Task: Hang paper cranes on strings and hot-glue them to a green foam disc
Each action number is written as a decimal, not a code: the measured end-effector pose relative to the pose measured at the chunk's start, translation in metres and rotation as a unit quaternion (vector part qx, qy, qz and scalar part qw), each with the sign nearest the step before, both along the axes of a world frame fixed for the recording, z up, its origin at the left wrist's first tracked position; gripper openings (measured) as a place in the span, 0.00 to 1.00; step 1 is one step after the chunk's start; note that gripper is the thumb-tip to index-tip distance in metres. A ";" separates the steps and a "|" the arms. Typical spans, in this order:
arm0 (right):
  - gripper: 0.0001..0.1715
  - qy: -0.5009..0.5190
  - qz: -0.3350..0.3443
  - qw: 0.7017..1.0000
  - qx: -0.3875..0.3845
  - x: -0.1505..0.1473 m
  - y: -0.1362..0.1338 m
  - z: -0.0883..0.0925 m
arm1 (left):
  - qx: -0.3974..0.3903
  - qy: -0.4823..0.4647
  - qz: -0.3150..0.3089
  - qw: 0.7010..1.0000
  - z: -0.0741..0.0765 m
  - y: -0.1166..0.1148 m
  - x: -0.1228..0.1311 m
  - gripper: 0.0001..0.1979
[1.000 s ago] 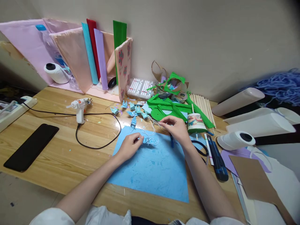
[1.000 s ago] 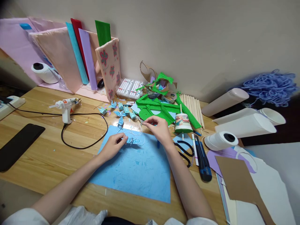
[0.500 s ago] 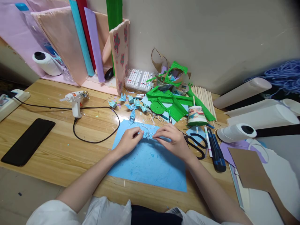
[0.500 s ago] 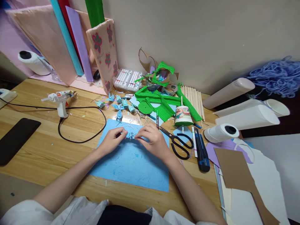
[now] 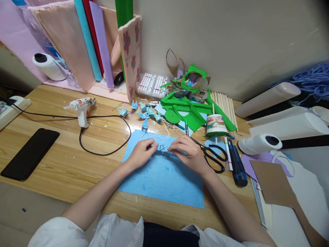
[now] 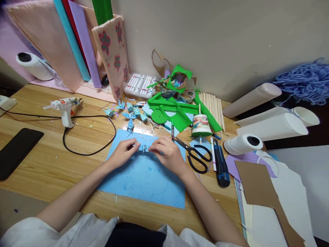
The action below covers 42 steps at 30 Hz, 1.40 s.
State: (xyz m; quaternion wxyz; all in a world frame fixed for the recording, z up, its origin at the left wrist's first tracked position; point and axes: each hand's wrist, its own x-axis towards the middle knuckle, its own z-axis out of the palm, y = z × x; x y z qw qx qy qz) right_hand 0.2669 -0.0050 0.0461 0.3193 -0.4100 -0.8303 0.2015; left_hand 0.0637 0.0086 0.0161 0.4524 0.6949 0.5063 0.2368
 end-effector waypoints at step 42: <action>0.06 -0.167 0.063 0.963 0.202 -0.006 0.002 -0.010 | -0.044 -0.042 -0.009 0.998 0.004 0.000 0.000 0.17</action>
